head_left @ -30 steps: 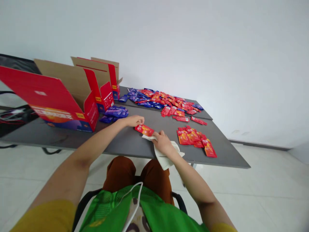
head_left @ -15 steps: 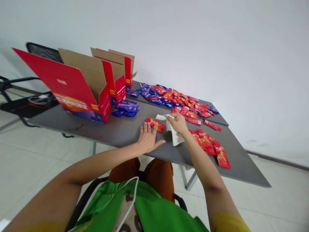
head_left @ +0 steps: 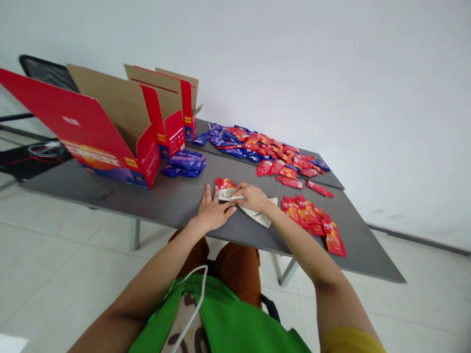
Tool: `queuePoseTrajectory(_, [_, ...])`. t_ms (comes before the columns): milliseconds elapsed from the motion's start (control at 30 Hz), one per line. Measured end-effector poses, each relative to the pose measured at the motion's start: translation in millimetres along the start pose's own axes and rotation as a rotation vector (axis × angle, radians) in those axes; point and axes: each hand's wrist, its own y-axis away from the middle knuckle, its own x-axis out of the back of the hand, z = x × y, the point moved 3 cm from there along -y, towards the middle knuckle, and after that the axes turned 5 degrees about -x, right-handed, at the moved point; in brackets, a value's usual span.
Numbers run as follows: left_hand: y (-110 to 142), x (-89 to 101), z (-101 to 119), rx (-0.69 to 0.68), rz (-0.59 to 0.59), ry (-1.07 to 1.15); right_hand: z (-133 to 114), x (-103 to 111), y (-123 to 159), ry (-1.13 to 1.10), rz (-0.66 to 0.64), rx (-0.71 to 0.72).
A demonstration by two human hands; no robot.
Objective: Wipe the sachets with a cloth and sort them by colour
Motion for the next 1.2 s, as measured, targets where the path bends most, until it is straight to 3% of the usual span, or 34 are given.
queuePoseTrajectory(167, [9.1,5.0,-17.0,-0.112,-0.07,-0.028,-9.4,-1.4,-9.8,0.061,-0.018,0.001])
queuePoseTrajectory(333, [15.1,10.4,-16.4,-0.126,-0.077,-0.042,-19.7,-5.8,-32.9,0.145,0.016,-0.041])
queuePoseTrajectory(500, [27.4,8.4,-2.8,0.002,0.029,-0.074,-25.3,-7.7,-70.0,0.186,0.052,-0.14])
queuePoseTrajectory(633, [42.0,9.3,4.3,0.103,0.188,-0.154,-9.3,-0.9,-87.3,0.158,0.051,-0.149])
queuePoseTrajectory(733, [47.6,10.1,5.6,0.145,0.222,-0.195,7.4,6.3,-77.6,0.054,0.09,0.009])
queuePoseTrajectory(933, [46.6,11.0,5.1,0.12,0.252,-0.21,17.7,0.4,-21.8,-0.193,0.116,0.281])
queuePoseTrajectory(1067, [46.2,9.5,4.4,0.127,0.246,-0.212,15.9,-12.8,-4.2,-0.193,0.047,0.297])
queuePoseTrajectory(1200, [44.3,9.2,4.3,0.149,0.233,-0.175,25.2,-18.2,-22.1,-0.182,0.093,0.263])
